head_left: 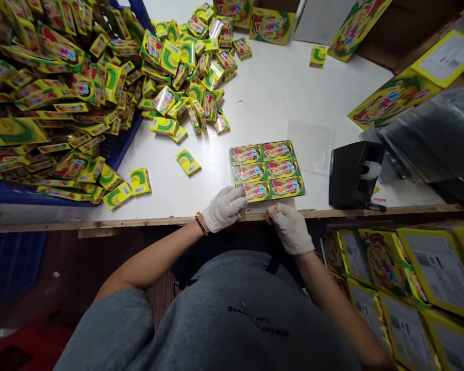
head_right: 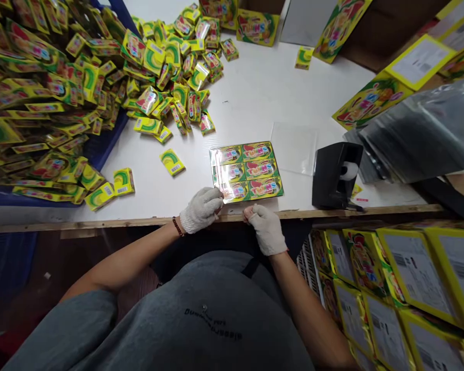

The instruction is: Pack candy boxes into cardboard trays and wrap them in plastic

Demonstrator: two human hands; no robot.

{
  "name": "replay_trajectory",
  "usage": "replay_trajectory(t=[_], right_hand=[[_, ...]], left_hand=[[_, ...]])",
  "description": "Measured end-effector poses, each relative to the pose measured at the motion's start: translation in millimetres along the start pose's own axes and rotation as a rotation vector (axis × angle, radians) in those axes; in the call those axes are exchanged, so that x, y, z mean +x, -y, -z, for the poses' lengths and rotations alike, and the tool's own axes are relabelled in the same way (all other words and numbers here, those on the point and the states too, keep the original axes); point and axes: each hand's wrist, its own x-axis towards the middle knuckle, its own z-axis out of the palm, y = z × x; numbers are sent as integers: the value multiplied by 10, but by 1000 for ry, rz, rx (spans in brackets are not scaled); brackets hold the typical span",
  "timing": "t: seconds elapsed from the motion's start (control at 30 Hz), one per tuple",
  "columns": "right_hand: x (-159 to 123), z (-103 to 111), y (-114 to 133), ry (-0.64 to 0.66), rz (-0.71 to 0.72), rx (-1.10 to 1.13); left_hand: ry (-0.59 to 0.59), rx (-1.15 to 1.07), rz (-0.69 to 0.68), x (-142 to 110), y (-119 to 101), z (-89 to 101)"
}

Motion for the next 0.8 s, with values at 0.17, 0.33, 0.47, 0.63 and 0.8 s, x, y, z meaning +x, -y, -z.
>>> replay_trajectory(t=[0.17, 0.33, 0.47, 0.63, 0.8], right_hand=[[49, -174, -27, -19, -76, -3], [106, -193, -61, -22, -128, 88], [168, -238, -156, -4, -188, 145], [131, -155, -245, 103, -314, 250], [41, 72, -171, -88, -360, 498]], left_hand=[[32, 145, -38, -11, -45, -28], [124, 344, -40, 61, -240, 91], [145, 306, 63, 198, -325, 131], [74, 241, 159, 355, -248, -120], [99, 268, 196, 319, -344, -214]])
